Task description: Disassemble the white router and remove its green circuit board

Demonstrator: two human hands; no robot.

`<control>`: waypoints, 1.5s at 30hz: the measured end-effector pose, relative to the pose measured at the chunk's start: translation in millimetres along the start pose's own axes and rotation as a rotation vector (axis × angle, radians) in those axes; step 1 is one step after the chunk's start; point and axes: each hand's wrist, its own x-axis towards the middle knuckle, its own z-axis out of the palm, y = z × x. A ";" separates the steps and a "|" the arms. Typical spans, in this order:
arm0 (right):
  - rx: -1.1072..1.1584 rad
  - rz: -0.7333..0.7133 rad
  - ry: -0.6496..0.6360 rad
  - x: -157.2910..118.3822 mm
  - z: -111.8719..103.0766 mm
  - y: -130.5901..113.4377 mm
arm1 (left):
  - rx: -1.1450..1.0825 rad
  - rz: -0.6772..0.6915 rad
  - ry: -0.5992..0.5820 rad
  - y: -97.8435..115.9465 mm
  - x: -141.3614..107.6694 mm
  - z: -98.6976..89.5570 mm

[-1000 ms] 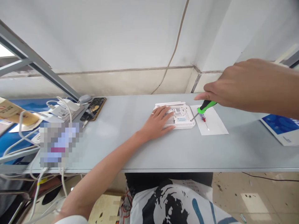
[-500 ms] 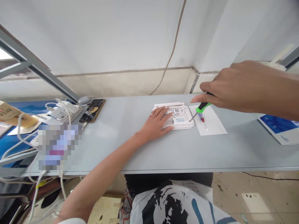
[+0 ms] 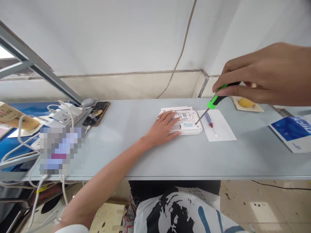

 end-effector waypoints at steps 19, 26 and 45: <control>0.684 0.596 0.450 -3.6 97.6 23.9 | -0.505 -0.220 -0.035 -33.8 -7.6 -24.8; 0.497 0.033 0.213 35.5 127.5 -74.9 | -0.662 -0.346 -0.002 -41.9 -7.8 -21.7; 0.321 -0.122 0.205 22.8 152.6 -103.6 | -0.702 -0.328 0.074 -40.0 -4.3 -12.5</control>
